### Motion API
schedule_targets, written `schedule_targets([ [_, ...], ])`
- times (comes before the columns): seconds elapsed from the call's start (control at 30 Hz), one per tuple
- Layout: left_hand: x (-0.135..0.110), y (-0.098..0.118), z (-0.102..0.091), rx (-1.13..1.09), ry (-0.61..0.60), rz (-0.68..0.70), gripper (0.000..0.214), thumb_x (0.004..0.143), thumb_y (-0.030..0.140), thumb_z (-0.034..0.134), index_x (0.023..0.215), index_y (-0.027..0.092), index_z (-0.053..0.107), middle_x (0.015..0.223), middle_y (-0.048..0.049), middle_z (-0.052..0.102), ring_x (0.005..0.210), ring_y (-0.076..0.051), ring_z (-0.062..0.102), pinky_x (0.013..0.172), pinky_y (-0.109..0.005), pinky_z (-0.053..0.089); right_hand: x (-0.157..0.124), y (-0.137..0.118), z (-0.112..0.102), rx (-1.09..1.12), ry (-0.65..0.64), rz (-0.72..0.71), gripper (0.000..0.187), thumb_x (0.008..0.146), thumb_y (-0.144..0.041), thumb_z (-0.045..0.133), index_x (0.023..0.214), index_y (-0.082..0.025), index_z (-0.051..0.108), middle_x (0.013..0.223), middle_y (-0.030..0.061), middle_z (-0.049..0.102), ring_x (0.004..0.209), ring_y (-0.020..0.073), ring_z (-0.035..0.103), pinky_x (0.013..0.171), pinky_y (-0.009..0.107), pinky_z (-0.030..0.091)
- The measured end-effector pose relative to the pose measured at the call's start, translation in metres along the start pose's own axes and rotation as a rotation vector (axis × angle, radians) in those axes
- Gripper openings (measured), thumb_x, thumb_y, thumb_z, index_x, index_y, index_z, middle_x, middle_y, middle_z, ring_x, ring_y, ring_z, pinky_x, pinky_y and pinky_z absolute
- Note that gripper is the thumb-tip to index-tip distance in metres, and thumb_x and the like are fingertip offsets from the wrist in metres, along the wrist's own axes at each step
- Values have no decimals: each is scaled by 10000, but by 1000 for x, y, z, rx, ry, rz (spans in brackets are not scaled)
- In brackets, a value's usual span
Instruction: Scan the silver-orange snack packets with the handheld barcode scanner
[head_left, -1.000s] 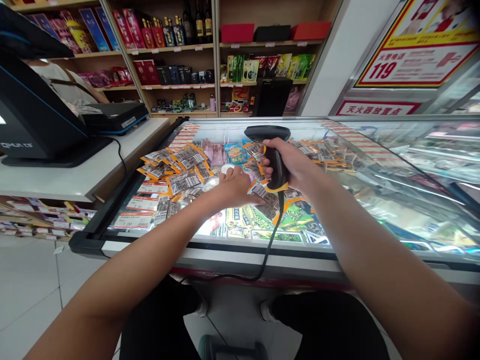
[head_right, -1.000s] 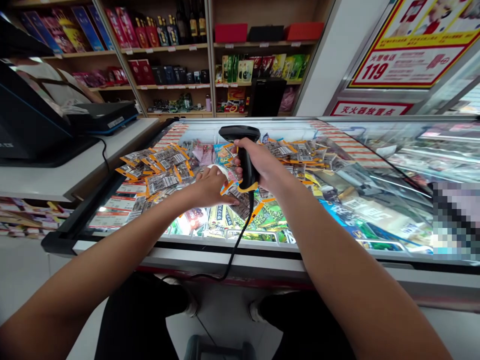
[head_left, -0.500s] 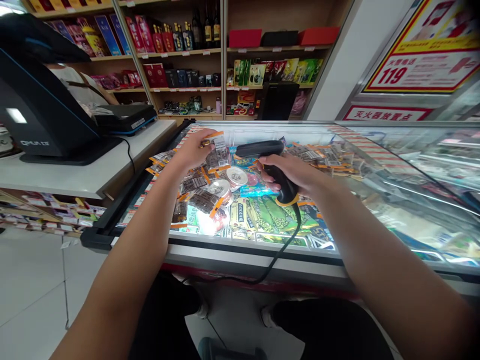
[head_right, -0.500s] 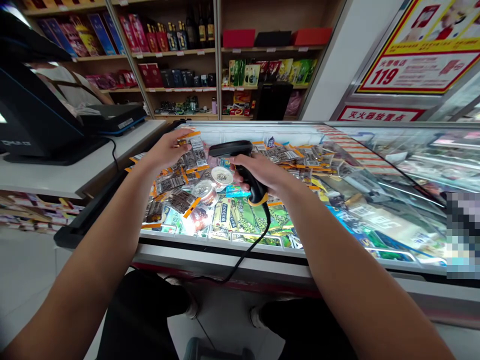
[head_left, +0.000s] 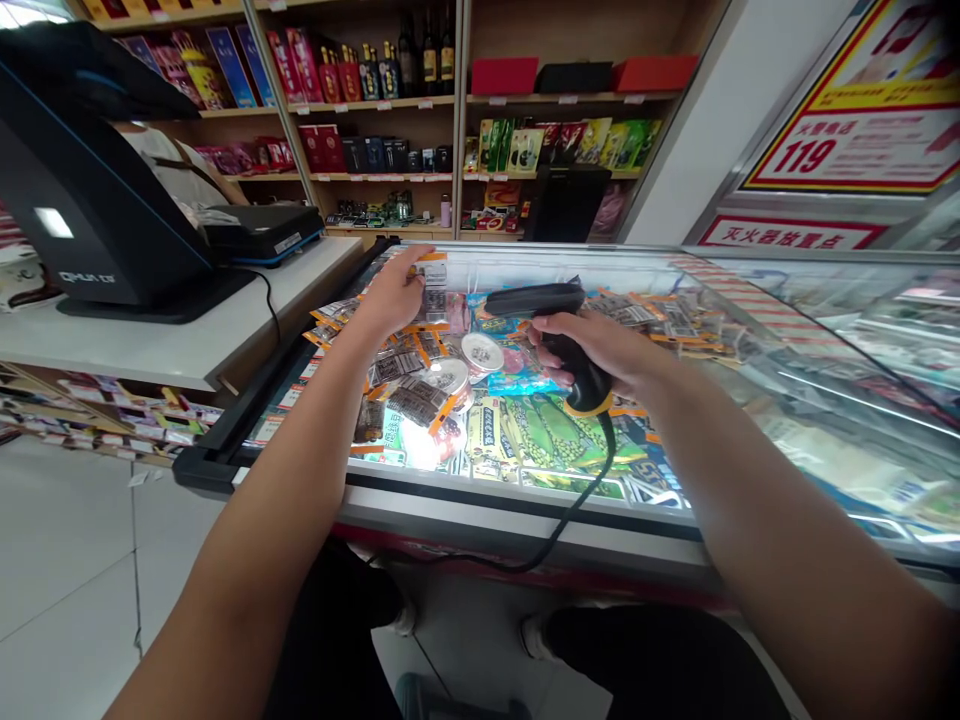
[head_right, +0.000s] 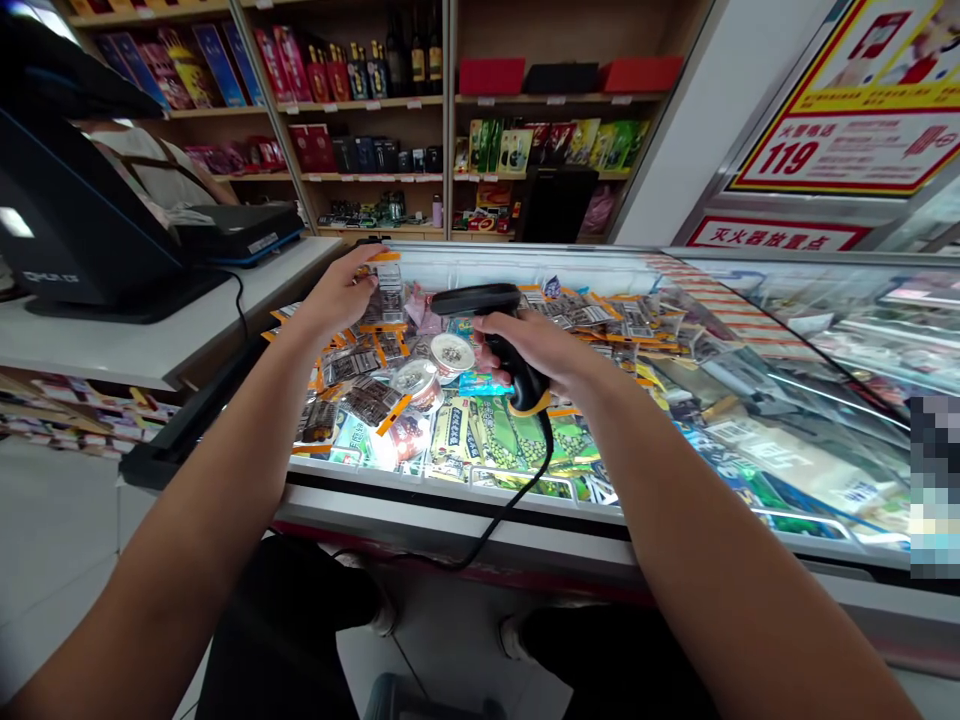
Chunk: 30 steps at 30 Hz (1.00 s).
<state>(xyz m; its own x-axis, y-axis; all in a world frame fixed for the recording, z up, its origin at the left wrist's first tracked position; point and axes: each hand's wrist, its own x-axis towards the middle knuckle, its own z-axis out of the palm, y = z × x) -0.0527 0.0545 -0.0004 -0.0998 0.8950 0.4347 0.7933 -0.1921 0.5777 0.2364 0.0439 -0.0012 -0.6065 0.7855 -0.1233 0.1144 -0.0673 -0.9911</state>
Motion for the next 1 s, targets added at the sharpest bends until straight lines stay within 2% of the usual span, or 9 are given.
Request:
schedule_targets([
  [0.1,-8,7,-8,266,164,-143,504,995,202,428,1437,315,642,1348,-149,643,1347,-415,456,1113,-607,336,6,0,-8,-73,271,-13,249,898,-431,708,811,-214,624,708,76,623,588,191,570,505,334,466],
  [0.17,-14,8,-12,418,219,-177,476,1006,220,415,1402,297,667,1336,-186,597,1352,-446,406,1090,-635,309,10,1,-14,-189,471,-38,224,885,-427,717,841,-217,652,761,111,686,672,241,651,573,370,514],
  [0.27,-20,1,-13,559,157,-141,441,1004,221,439,1373,241,679,1388,-205,516,1337,-426,392,1089,-596,305,13,3,-21,-411,644,-79,246,875,-459,724,835,-221,676,785,121,706,733,270,674,633,388,516],
  [0.4,-21,-10,-4,661,39,-125,429,972,217,487,1359,214,673,1446,-235,476,1360,-450,405,1082,-583,315,11,3,-19,-671,740,-61,313,901,-513,674,781,-223,671,754,107,681,704,273,639,643,402,470],
  [0.57,-24,11,19,604,-37,0,444,952,220,488,1361,225,663,1524,-218,473,1430,-442,397,1101,-601,321,10,3,-11,-742,715,-113,304,931,-503,626,860,-214,694,741,92,675,686,264,637,608,379,443],
  [0.7,-33,40,45,342,-249,75,461,998,341,473,1427,237,606,1509,-157,581,1439,-390,455,1155,-593,323,13,6,-12,-816,646,-94,326,934,-517,627,861,-204,681,715,98,669,665,263,629,590,372,445],
  [0.87,-38,50,65,-1,-486,-67,653,1032,502,454,1594,174,404,1484,-161,645,1409,-368,537,1209,-594,300,13,9,-10,-757,502,-45,368,969,-545,587,907,-198,695,722,100,682,603,237,620,551,365,457],
  [0.93,-37,46,68,-93,-518,-103,693,1023,507,487,1626,192,354,1497,-166,632,1376,-358,571,1167,-551,378,12,9,-6,-703,442,-46,383,975,-556,585,938,-193,705,742,101,696,600,228,630,531,353,466],
  [1.0,-34,40,71,-158,-513,-104,652,999,445,558,1588,203,415,1471,-177,639,1294,-333,628,1076,-481,470,10,9,-2,-667,379,-33,413,972,-576,591,942,-184,715,745,110,701,593,222,630,509,344,469],
])
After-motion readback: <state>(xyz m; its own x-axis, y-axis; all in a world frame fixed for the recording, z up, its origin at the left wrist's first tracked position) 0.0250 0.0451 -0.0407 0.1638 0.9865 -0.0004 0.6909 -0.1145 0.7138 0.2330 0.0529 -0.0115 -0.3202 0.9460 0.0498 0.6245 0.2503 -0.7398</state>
